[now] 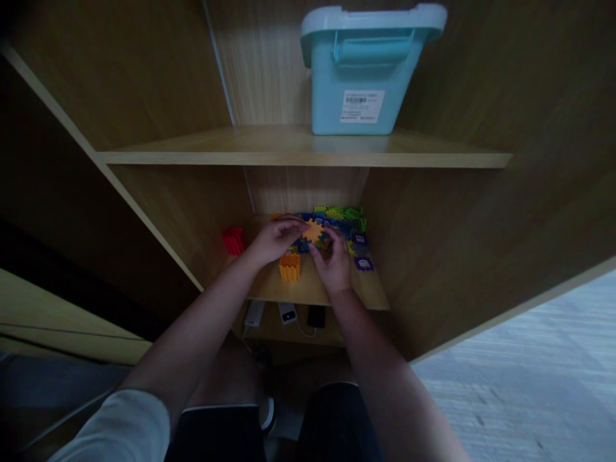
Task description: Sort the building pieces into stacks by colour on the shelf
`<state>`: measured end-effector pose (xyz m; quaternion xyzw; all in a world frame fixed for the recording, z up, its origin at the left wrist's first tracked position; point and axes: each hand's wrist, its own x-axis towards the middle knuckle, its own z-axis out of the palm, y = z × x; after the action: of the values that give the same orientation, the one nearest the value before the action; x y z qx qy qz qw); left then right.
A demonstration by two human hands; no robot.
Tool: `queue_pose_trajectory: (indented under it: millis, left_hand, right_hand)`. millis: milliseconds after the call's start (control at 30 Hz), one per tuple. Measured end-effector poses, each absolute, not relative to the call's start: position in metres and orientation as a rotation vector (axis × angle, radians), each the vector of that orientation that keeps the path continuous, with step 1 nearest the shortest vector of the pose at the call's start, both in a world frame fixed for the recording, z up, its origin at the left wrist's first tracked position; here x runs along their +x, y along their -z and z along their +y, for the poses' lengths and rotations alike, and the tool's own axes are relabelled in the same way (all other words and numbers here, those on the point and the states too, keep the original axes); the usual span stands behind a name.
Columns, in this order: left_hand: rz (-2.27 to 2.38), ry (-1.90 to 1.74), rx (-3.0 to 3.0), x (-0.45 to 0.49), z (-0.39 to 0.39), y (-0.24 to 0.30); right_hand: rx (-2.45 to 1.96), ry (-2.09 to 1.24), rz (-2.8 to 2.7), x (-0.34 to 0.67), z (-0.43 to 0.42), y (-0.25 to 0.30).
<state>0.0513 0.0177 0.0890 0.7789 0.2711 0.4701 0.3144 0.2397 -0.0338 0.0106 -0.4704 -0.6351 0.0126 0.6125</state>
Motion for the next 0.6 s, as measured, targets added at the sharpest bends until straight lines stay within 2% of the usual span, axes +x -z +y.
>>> queue_pose_trajectory:
  millis: [367, 600]
  left_hand:
    - [0.87, -1.211, 1.954, 0.034, -0.003, -0.079]
    - [0.853, -1.455, 1.811, -0.002, -0.016, -0.053]
  right_hand:
    - [-1.083, -0.109, -1.515, 0.238, -0.034, -0.002]
    - [-1.032, -0.374, -1.636, 0.235, -0.034, 0.001]
